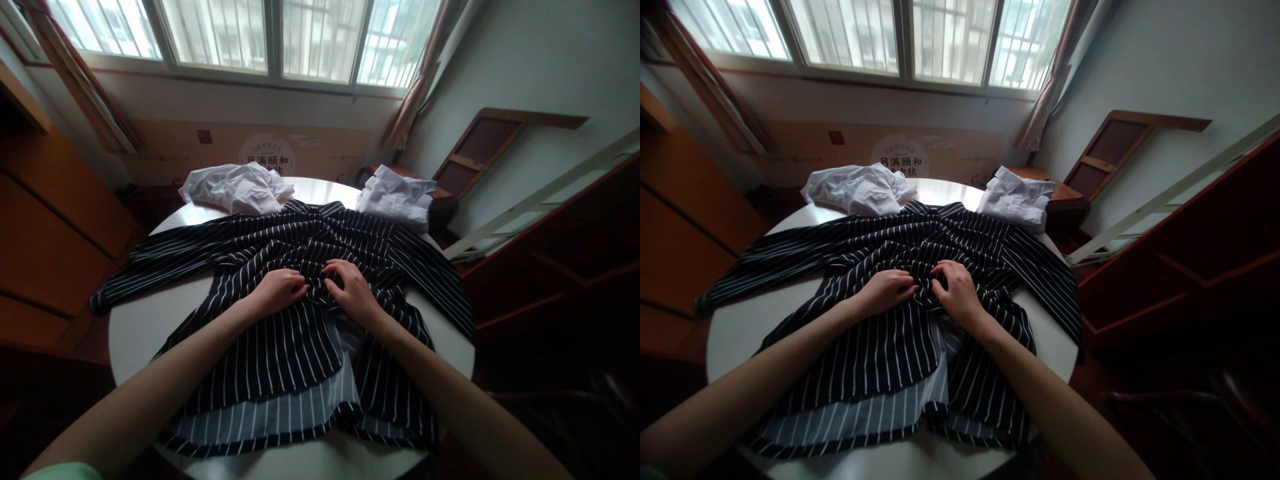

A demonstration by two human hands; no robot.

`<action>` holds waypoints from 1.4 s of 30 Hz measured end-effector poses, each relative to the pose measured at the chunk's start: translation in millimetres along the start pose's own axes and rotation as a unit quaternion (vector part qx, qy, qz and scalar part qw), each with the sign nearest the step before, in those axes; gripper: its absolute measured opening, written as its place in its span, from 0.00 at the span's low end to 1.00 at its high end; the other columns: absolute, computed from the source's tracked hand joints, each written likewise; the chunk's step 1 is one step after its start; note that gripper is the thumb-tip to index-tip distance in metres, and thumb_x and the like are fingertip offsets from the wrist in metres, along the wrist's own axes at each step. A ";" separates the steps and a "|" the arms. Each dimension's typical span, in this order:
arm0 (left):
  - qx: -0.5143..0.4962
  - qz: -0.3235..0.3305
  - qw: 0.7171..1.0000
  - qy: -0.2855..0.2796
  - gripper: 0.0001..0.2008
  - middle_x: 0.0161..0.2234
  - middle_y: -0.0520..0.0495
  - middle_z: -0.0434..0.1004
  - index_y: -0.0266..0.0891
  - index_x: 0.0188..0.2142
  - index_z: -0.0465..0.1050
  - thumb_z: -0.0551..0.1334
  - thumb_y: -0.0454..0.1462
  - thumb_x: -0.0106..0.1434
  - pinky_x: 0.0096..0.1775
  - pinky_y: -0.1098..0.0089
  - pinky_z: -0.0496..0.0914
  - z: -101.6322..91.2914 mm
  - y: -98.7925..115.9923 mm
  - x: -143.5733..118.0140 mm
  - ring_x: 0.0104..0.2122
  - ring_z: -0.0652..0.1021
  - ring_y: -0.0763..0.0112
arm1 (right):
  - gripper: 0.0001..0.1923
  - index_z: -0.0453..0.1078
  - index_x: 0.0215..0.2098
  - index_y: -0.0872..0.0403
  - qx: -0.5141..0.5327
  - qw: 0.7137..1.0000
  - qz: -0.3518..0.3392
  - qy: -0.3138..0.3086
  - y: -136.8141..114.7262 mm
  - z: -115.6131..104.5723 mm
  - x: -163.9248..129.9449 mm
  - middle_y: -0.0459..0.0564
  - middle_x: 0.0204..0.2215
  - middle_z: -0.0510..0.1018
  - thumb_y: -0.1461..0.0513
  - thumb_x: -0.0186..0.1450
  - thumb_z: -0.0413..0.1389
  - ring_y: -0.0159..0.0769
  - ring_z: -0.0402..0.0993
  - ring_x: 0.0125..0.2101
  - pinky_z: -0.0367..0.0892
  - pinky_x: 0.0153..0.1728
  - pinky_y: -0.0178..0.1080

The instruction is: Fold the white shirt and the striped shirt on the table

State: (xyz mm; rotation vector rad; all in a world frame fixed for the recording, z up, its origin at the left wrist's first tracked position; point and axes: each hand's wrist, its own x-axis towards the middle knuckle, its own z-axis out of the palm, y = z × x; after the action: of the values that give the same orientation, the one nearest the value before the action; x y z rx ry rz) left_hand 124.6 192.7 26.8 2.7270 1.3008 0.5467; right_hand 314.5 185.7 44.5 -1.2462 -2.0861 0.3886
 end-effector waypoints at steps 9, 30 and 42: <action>0.007 0.000 1.000 0.000 0.15 0.21 0.52 0.65 0.37 0.19 0.65 0.52 0.39 0.60 0.26 0.75 0.58 0.1 0.0 0.7 0.23 0.67 0.76 | 0.08 0.70 0.36 0.55 -0.019 0.999 0.002 -0.046 0.4 1.8 -1.3 0.55 0.46 0.70 0.65 0.58 0.53 0.40 0.62 0.49 0.56 0.50 0.46; -0.014 0.009 0.993 0.117 0.17 0.19 0.53 0.62 0.37 0.18 0.62 0.51 0.40 0.62 0.25 0.74 0.57 -9.9 3.7 1.2 0.20 0.63 0.78 | 0.11 0.70 0.30 0.55 0.013 0.997 -0.004 -0.078 1.2 -0.3 -1.5 0.48 0.29 0.75 0.72 0.54 0.49 0.33 0.69 0.33 0.62 0.38 0.36; 0.071 -0.229 0.938 0.250 0.17 0.45 0.41 0.67 0.36 0.48 0.60 0.54 0.38 0.58 0.48 0.60 0.60 -23.8 -36.3 1.3 0.46 0.65 0.60 | 0.09 0.62 0.19 0.57 0.294 0.845 -0.032 -0.445 -20.3 -19.5 -3.6 0.39 0.17 0.60 0.70 0.54 0.45 0.23 0.56 0.20 0.54 0.22 0.28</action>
State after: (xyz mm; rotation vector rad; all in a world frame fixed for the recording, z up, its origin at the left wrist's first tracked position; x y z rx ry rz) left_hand 90.3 214.8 41.6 2.3225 2.0798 1.1728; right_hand 315.3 170.9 68.6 -0.6407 -2.3915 1.6906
